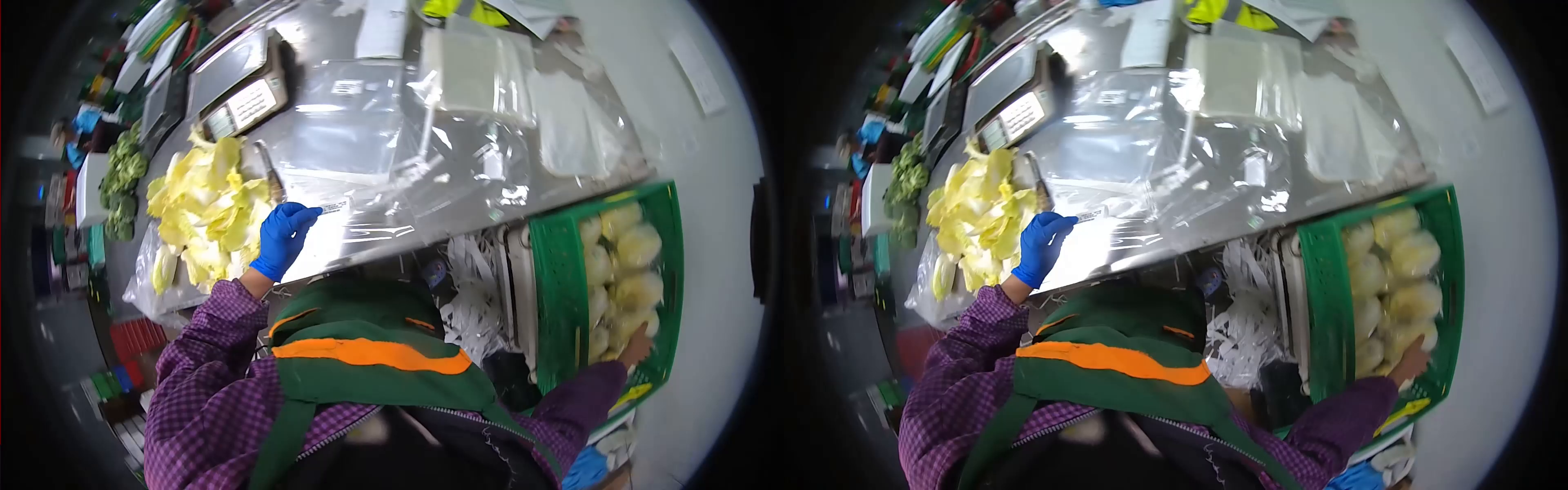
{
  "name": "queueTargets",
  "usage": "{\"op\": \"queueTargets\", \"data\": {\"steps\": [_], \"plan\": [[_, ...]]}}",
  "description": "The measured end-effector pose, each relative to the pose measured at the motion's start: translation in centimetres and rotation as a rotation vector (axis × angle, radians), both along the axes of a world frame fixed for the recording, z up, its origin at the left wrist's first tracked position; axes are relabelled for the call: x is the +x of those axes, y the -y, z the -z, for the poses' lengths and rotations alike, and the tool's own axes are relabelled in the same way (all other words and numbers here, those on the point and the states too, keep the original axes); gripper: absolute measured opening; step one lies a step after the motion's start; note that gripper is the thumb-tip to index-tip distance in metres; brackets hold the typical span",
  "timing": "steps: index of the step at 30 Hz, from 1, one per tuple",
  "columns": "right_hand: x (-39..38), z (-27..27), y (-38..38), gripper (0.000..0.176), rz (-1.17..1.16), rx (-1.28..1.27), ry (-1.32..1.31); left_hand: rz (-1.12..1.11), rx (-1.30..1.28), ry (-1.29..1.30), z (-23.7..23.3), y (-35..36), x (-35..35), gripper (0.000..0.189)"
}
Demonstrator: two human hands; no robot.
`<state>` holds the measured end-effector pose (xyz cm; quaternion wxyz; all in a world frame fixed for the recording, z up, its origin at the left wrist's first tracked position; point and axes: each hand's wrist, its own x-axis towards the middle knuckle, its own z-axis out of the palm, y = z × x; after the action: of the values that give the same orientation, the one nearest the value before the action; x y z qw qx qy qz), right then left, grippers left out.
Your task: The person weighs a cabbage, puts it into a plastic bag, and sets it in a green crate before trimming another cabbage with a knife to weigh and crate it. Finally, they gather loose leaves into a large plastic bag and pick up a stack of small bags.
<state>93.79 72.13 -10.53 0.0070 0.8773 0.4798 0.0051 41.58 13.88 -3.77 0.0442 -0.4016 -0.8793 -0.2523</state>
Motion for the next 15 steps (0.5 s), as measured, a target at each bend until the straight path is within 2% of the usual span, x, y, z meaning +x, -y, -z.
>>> {"op": "queueTargets", "data": {"steps": [1, 3, 4, 5, 6, 8, 10, 11, 12, 13, 14, 15], "plan": [[-1.6, -1.1, 1.7, 0.082, -0.173, 0.077, 0.181, -0.033, 0.002, -0.013, -0.6, 0.6, -0.7, 0.025], [-2.6, 0.0, 1.0, 0.064, -0.576, 0.543, 0.251, -0.056, -0.012, -0.310, -1.5, 1.3, -3.1, 0.025], [-6.3, -1.2, 2.0, 0.064, -0.614, 0.555, 0.227, -0.039, 0.019, -0.340, -1.8, 1.4, -4.7, 0.023], [-11.5, -3.7, 5.2, 0.055, -0.751, 0.610, -0.080, -0.031, 0.047, -0.378, -1.9, 1.2, -6.8, 0.021], [-16.4, -5.7, 8.5, 0.047, -0.891, 0.643, -0.401, -0.040, -0.026, -0.266, -1.1, 1.4, -9.1, 0.017], [-24.9, -6.9, 13.8, 0.040, -1.001, 0.529, -0.851, 0.014, 0.171, -0.404, 2.1, 0.2, -13.9, 0.015], [-32.4, -6.2, 19.1, 0.039, -1.304, 0.413, -0.995, 0.026, 0.127, -0.441, 4.4, -1.3, -17.3, 0.017], [-36.1, -5.0, 21.9, 0.040, -1.407, 0.319, -1.103, 0.005, 0.135, -0.353, 6.7, -2.1, -18.7, 0.019], [-39.5, -3.8, 24.5, 0.041, -1.550, 0.173, -1.083, -0.055, 0.095, -0.335, 7.8, -3.0, -19.3, 0.018], [-43.2, -4.2, 28.6, 0.042, -1.675, 0.026, -1.127, -0.133, -0.022, -0.250, 9.1, -3.7, -20.0, 0.027], [-46.9, -4.5, 32.5, 0.043, -1.790, -0.124, -1.160, -0.163, -0.029, -0.191, 8.8, -3.9, -19.4, 0.033], [-50.2, -3.5, 35.0, 0.044, -1.985, -0.180, -1.018, -0.187, -0.033, -0.130, 7.8, -3.7, -18.4, 0.041]]}}
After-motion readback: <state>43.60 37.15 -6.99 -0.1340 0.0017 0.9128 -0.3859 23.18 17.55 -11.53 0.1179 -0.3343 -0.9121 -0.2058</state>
